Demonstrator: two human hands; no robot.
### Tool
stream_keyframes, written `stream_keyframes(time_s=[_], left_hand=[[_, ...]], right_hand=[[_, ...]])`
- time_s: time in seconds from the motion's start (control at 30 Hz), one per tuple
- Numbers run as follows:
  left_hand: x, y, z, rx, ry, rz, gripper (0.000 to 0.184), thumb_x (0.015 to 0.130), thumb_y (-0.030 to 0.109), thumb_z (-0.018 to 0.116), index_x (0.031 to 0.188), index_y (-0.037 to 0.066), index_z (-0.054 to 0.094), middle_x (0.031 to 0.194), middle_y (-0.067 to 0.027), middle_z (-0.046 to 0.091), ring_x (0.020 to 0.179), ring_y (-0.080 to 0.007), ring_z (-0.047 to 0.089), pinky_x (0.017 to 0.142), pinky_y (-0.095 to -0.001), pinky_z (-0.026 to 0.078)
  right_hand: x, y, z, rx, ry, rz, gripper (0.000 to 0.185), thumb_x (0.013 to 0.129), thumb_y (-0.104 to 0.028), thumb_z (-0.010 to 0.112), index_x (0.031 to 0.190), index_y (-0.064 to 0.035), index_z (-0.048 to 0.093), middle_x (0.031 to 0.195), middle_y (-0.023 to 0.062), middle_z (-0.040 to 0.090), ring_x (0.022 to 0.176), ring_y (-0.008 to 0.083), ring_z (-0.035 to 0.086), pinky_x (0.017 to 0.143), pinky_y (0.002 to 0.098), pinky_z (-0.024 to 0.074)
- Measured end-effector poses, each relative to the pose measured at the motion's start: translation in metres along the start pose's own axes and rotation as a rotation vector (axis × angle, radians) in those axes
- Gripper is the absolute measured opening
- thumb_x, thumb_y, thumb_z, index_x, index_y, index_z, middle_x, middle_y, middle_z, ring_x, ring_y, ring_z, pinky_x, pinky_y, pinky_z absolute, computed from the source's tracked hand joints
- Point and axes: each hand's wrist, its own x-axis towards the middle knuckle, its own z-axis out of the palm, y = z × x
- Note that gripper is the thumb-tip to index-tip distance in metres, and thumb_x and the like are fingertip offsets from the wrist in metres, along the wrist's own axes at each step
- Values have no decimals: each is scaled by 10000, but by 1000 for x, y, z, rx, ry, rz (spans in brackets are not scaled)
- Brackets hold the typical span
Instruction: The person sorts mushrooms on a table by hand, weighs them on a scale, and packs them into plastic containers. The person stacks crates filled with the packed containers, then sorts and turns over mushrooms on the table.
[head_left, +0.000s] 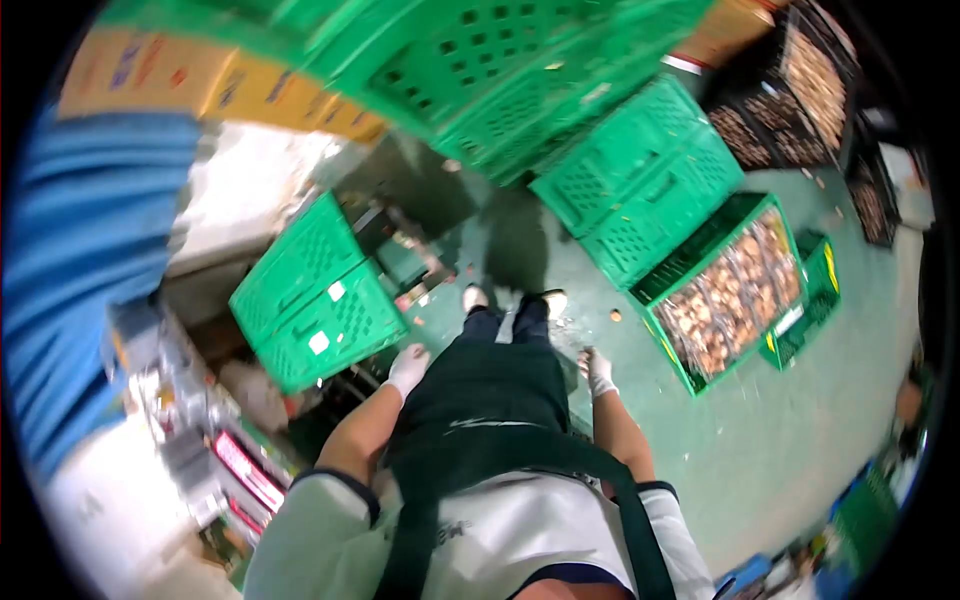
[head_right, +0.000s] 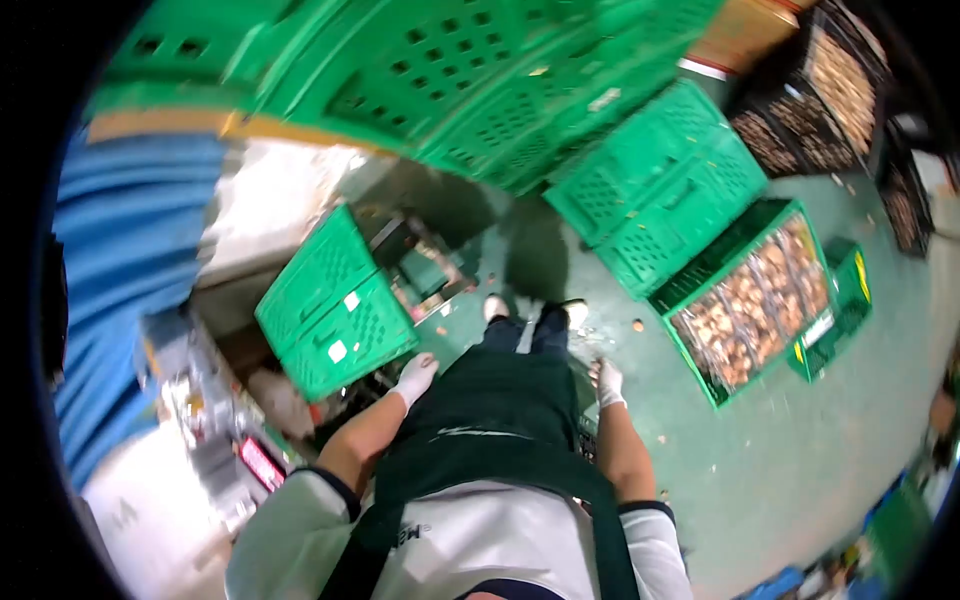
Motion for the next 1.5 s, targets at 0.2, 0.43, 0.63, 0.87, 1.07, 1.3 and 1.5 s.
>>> stream_keyframes(time_s=[0.2, 0.43, 0.63, 0.87, 1.07, 1.3, 1.5], left_hand=[[47, -11, -44, -176, -250, -226, 499, 899, 383, 616, 1192, -21, 639, 1134, -159, 688, 1033, -251, 642, 925, -341, 462], [40, 11, -57, 42, -128, 9, 606, 905, 406, 623, 1323, -21, 522, 1328, -209, 569, 1233, -297, 543, 1033, -357, 402], [74, 64, -69, -106, -379, -6, 382, 940, 291, 606, 1175, -8, 637, 1107, -129, 666, 1060, -206, 599, 939, -299, 441], [144, 160, 11, -454, -194, -58, 335, 975, 291, 551, 1165, 21, 608, 972, -33, 628, 863, -151, 588, 762, -263, 462], [238, 232, 102, -640, -200, -293, 628, 939, 566, 462, 1371, 111, 454, 1310, -79, 501, 1253, -257, 451, 1024, -476, 331], [295, 276, 195, -910, -260, -472, 727, 975, 616, 304, 1456, 72, 343, 1454, -130, 410, 1347, -306, 392, 1128, -491, 248], [347, 314, 270, -1361, -747, -458, 585, 961, 497, 444, 1384, 94, 458, 1417, -125, 470, 1277, -299, 467, 1084, -479, 354]], right_hand=[[4, -1, 34, -115, 39, -115, 238, 921, -264, 522, 979, -84, 667, 791, -10, 646, 569, 99, 561, 471, 247, 387], [-13, 1, 77, -198, 17, -203, 255, 942, -247, 536, 1026, -58, 685, 824, 9, 673, 639, 103, 594, 520, 240, 420], [19, -16, 71, -105, 82, -300, 307, 944, -219, 574, 1124, 9, 674, 935, 95, 706, 781, 160, 649, 672, 273, 508], [66, -97, 16, -337, 490, -373, 421, 959, -349, 494, 1160, -20, 663, 1137, 193, 676, 1060, 333, 632, 920, 388, 475], [153, -108, -9, -138, 363, -67, 682, 988, -553, 339, 1142, 38, 641, 1024, 206, 651, 931, 290, 589, 799, 388, 444], [216, -122, 12, 1008, 106, 29, 486, 1033, -397, 342, 1354, -81, 526, 1262, 98, 617, 1138, 233, 595, 961, 380, 494], [253, -125, 6, 780, -275, -171, 368, 1008, -305, 444, 1269, -69, 551, 1167, 92, 627, 1056, 249, 605, 905, 408, 529]])
